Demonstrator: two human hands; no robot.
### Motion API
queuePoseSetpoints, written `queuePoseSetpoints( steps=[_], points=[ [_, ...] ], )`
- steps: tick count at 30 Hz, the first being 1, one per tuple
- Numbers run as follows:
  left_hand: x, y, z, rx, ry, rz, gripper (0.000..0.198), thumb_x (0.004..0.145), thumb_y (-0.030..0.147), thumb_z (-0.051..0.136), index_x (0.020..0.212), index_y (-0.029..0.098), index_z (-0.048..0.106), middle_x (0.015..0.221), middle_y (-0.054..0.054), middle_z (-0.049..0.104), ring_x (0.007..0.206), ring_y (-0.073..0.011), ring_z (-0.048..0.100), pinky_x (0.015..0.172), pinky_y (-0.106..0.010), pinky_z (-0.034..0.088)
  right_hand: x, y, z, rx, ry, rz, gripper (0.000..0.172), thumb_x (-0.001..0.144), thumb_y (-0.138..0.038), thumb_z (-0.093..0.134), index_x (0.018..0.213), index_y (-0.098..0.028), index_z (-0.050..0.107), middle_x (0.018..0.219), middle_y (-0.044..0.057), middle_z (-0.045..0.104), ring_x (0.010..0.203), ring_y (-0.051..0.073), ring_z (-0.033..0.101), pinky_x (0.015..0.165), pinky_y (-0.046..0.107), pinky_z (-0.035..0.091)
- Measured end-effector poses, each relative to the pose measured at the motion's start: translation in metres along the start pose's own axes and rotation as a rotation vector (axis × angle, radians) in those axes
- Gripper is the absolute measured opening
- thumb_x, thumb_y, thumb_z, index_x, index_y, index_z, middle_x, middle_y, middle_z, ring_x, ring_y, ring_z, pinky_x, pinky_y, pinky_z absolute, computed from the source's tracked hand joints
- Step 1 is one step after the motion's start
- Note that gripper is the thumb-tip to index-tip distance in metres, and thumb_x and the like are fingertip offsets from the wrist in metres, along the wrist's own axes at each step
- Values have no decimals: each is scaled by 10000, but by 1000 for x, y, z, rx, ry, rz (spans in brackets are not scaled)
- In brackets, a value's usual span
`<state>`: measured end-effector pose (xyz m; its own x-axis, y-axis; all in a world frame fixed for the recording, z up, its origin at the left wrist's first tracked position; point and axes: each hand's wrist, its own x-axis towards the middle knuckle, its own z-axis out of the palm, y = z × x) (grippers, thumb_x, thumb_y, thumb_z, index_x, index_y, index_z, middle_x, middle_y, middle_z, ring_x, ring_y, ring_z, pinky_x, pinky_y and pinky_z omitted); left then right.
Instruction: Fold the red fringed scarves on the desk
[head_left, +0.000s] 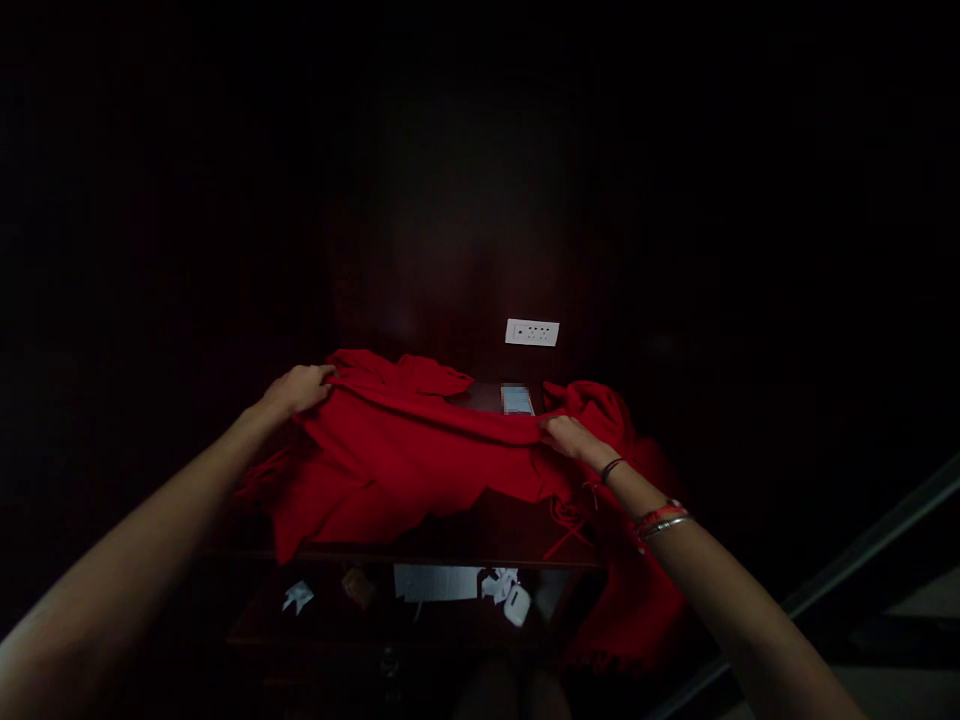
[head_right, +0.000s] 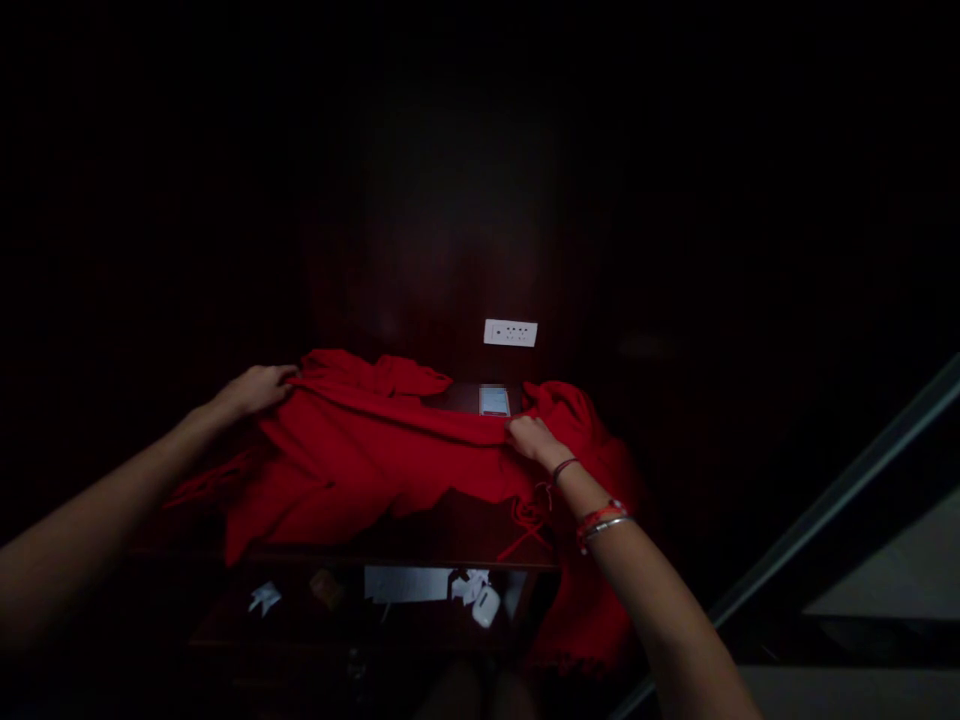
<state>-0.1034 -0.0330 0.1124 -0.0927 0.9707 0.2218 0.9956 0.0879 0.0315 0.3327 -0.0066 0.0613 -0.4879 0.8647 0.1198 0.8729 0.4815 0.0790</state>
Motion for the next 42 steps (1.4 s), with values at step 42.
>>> queuePoseSetpoints(
  steps=[42],
  points=[
    [60, -32, -57, -637, 812, -649, 310, 787, 158, 329, 1050, 75, 470, 1017, -80, 547, 879, -144, 499, 784, -256, 377, 22, 68, -91, -112, 153, 336, 287, 795, -243, 329, 910, -121, 563, 851, 128, 594, 747, 186, 547, 607, 254, 379]
  ],
)
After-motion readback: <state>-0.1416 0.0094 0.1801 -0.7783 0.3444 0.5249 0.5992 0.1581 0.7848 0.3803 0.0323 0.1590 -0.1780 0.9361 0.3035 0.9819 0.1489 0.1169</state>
